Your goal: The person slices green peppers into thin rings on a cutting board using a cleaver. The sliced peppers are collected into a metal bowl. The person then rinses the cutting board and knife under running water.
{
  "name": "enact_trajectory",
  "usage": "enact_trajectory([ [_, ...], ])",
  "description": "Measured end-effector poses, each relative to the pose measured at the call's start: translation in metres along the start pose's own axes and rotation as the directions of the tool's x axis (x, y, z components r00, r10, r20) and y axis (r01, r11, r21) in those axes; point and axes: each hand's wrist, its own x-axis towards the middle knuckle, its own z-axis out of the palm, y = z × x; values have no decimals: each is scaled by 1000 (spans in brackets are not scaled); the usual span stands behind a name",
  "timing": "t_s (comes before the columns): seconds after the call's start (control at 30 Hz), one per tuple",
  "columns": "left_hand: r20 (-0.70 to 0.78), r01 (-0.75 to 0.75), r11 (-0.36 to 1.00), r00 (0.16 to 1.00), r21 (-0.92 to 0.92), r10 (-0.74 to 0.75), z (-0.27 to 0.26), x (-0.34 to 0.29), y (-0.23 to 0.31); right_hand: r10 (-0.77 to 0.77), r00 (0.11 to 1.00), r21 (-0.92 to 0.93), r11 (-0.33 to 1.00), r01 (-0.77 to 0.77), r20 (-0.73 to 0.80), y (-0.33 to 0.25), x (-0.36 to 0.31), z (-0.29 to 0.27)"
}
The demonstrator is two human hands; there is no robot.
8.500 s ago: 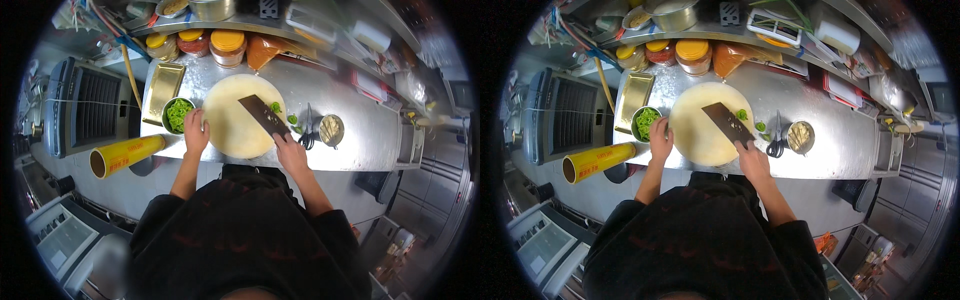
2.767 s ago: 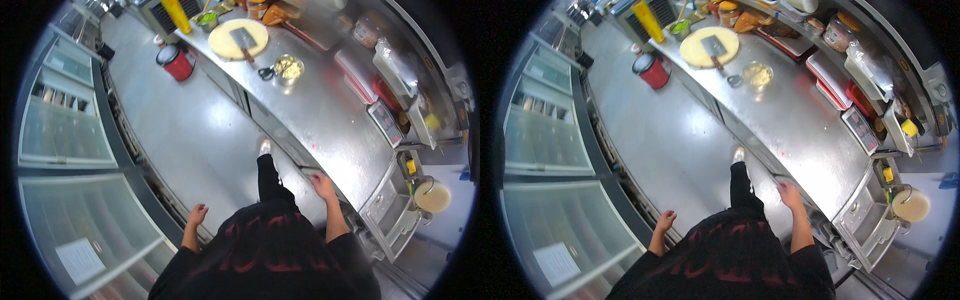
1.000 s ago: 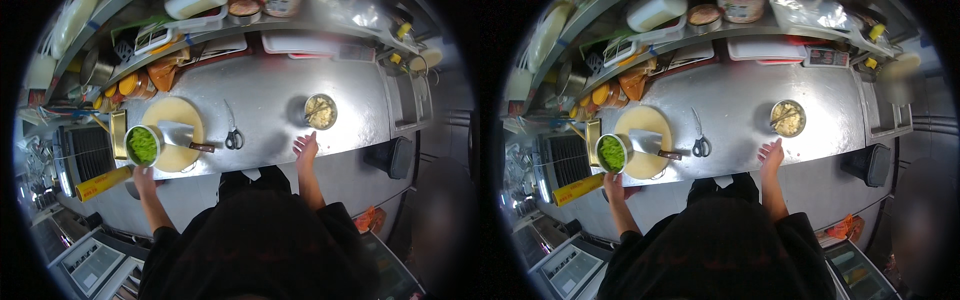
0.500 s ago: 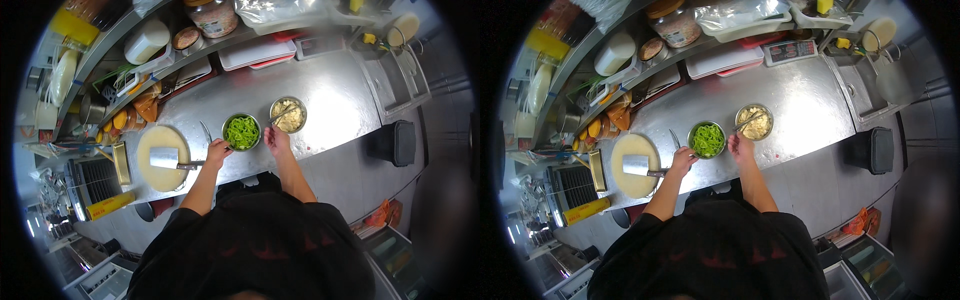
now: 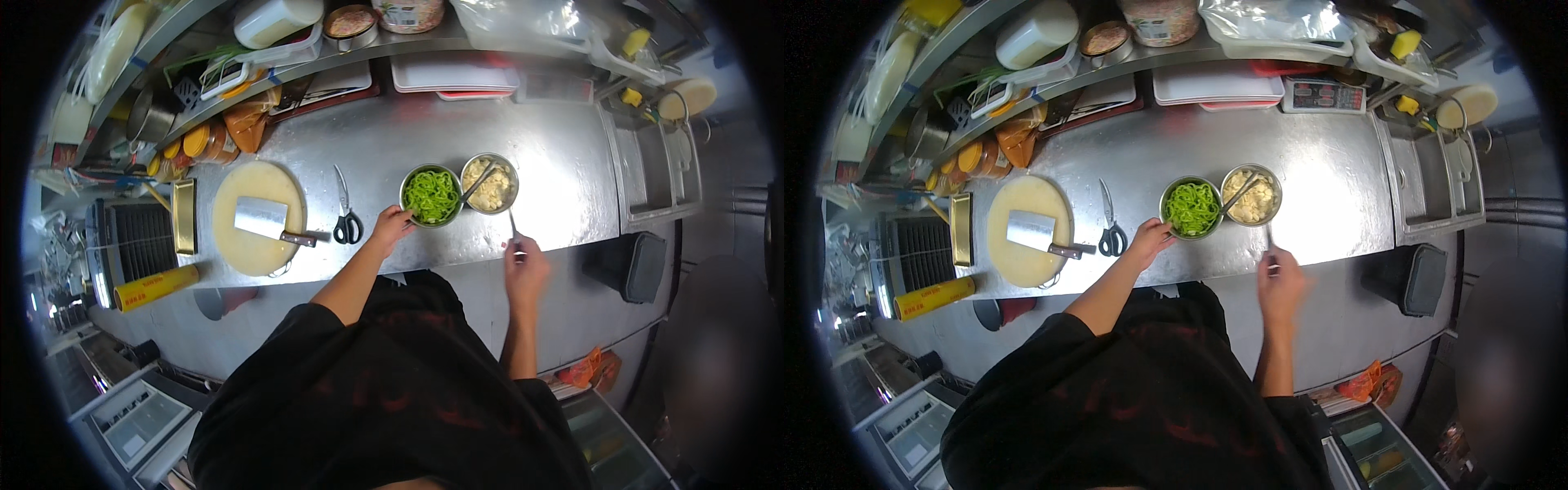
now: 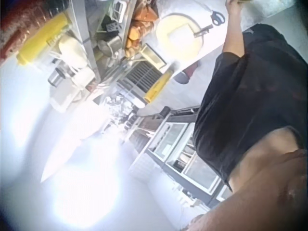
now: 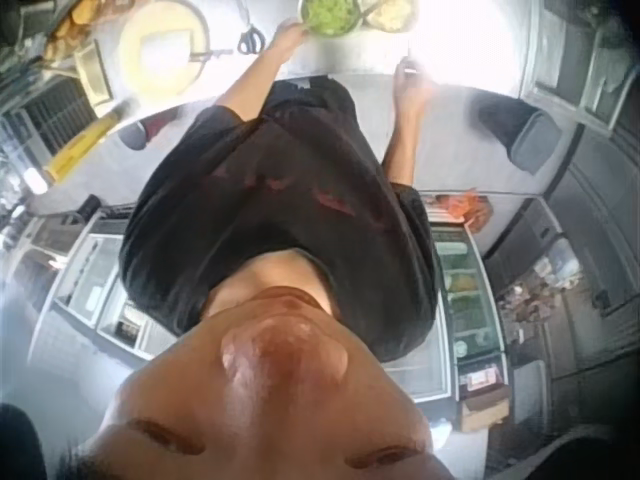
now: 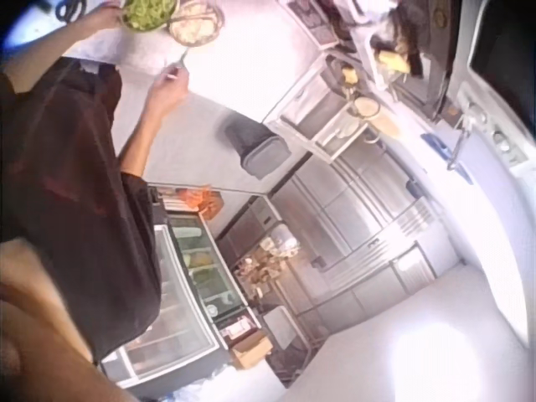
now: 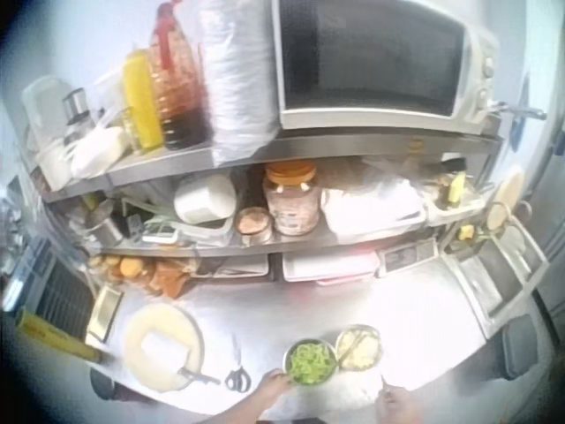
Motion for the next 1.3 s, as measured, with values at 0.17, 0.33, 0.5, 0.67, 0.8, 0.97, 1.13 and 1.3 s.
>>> enact_trajectory([
  [0.17,82,88,980,991,177,-104,-5,-29,4,-379,901,-123,904,409,211,-29,5,81],
  [0.33,26,12,959,999,283,-20,-38,-72,6,-367,774,-241,805,542,517,-21,28,115],
  [0.5,-127,-20,960,990,278,57,-91,-124,-5,-337,703,-195,806,559,626,-10,27,124],
  [0.67,-308,-36,998,950,52,50,-139,-176,-14,-128,805,-202,934,294,579,1,7,129],
  [0.8,-438,-71,997,898,-41,46,-176,-206,-26,-89,880,-326,908,264,466,-26,-2,125],
  [0.97,-499,-105,991,865,-86,49,-207,-233,-28,-368,815,86,925,370,448,-71,-31,206],
  [1.13,-487,-101,993,872,-69,55,-242,-252,-15,-70,741,-189,947,260,668,-90,-62,359],
  [1.3,-500,-147,988,859,-37,109,-293,-291,-1,296,738,-477,878,40,606,-141,-64,376],
])
